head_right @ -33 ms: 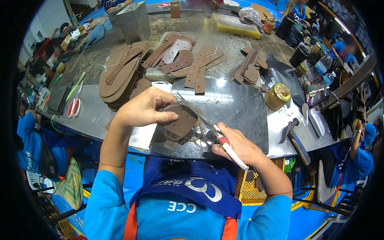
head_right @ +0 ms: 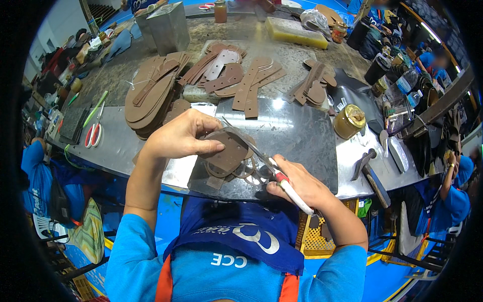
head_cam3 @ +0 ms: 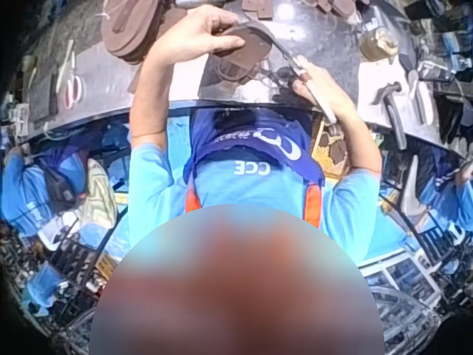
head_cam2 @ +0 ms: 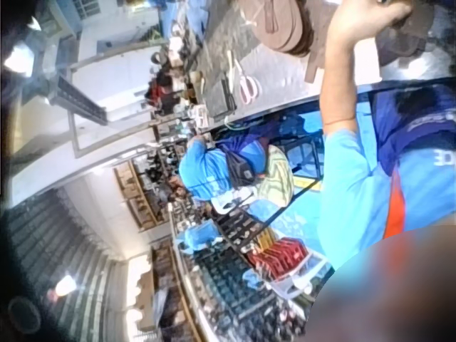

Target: The person trims the edges of brown shoe sole components using shears. They pick up each piece, cut along the perimeter, and place the trimmed pieces into a yellow basket. The process is repeated for multiple sole parts throughout the clip.

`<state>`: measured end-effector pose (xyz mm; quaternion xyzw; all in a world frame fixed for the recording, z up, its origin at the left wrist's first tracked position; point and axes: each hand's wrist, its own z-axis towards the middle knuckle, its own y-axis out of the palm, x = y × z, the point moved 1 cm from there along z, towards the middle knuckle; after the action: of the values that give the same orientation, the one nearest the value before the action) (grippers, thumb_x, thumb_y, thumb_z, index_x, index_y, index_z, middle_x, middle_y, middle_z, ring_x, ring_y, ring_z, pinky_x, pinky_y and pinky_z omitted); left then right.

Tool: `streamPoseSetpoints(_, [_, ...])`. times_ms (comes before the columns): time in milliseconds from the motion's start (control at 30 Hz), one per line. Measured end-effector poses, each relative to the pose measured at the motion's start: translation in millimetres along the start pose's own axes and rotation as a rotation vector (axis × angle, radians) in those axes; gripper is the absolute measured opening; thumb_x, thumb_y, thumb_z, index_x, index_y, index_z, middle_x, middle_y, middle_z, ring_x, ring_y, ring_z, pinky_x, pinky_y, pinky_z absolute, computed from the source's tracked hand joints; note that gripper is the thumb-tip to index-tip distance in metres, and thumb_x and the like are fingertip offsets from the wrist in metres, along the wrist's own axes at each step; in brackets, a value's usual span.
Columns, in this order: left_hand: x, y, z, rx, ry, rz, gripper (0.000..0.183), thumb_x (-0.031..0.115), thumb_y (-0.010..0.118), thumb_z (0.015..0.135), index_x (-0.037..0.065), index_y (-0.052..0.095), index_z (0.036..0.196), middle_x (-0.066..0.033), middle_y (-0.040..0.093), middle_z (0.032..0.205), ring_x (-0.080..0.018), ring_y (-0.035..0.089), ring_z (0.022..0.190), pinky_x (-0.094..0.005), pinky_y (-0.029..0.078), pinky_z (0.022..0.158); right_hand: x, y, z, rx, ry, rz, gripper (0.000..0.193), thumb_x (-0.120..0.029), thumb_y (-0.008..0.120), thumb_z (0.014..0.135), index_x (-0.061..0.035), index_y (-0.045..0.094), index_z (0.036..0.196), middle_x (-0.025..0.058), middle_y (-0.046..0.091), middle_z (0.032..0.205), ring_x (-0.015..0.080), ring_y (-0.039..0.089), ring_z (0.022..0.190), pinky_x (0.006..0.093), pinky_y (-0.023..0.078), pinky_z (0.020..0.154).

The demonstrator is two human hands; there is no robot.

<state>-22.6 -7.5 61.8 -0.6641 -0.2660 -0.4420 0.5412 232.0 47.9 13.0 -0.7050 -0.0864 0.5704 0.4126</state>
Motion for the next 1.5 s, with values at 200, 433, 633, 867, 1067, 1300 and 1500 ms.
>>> streamPoseSetpoints(200, [4,-11,4,-0.068,-0.051,0.115,0.019,0.013,0.068,0.071,-0.004,0.06,0.074,0.0005,0.053,0.06,-0.0043,0.046,0.056,-0.0219,0.038,0.05,-2,-2,-3,-0.058,0.087,0.049,0.03,-0.021,0.063,0.075,-0.0008,0.045,0.088,0.0192,0.053,0.069,0.041,0.053,0.067,0.0414,0.042,0.061])
streamPoseSetpoints(433, [4,-16,11,-0.051,-0.073,0.149,0.02,0.015,0.069,0.068,-0.003,0.06,0.072,-0.0046,0.057,0.06,-0.0093,0.052,0.056,-0.0253,0.039,0.05,-4,-2,-3,-0.042,0.176,0.013,0.036,-0.025,0.066,0.073,-0.0001,0.047,0.091,0.0195,0.054,0.068,0.0392,0.055,0.068,0.0415,0.043,0.061])
streamPoseSetpoints(633, [-13,1,20,0.374,-0.088,0.617,0.019,0.015,0.06,0.072,-0.004,0.059,0.073,-0.0201,0.059,0.069,-0.0337,0.059,0.07,-0.0383,0.046,0.061,-4,-1,3,0.286,0.083,-0.421,0.058,-0.04,0.073,0.064,0.0017,0.047,0.094,0.0201,0.057,0.074,0.0375,0.058,0.07,0.0419,0.045,0.062])
streamPoseSetpoints(867, [-38,43,51,0.408,0.131,-1.293,0.023,0.011,0.058,0.082,0.007,0.047,0.102,-0.0076,0.059,0.094,-0.0198,0.061,0.085,-0.0314,0.051,0.069,16,7,21,0.274,0.112,0.061,0.048,-0.045,0.063,0.074,-0.0017,0.046,0.087,0.0099,0.05,0.068,0.0221,0.051,0.059,0.032,0.042,0.054])
streamPoseSetpoints(1067, [-25,53,55,0.862,0.376,-0.743,0.023,0.001,0.065,0.074,0.002,0.056,0.096,-0.0047,0.061,0.092,-0.0097,0.057,0.081,-0.0246,0.047,0.074,25,7,21,0.107,0.09,0.579,0.057,-0.06,0.046,0.08,-0.0039,0.046,0.087,0.0004,0.046,0.069,0.0081,0.045,0.06,0.0208,0.037,0.049])
streamPoseSetpoints(1300, [-12,62,40,0.87,0.373,-0.517,0.022,-0.001,0.066,0.073,0.001,0.056,0.093,-0.0045,0.061,0.087,-0.0088,0.056,0.079,-0.0241,0.045,0.074,20,-4,22,0.261,-0.005,0.095,0.038,-0.034,0.054,0.078,-0.0017,0.045,0.095,0.0144,0.052,0.078,0.031,0.053,0.073,0.0368,0.042,0.066])
streamPoseSetpoints(1500, [-11,56,34,0.83,0.358,-0.377,0.024,-0.001,0.067,0.072,0.0,0.056,0.094,-0.0043,0.061,0.086,-0.0082,0.055,0.079,-0.0234,0.045,0.074,14,-5,20,0.232,0.036,0.071,0.038,-0.02,0.06,0.075,-0.0011,0.041,0.102,0.019,0.054,0.082,0.0382,0.055,0.08,0.041,0.042,0.072])
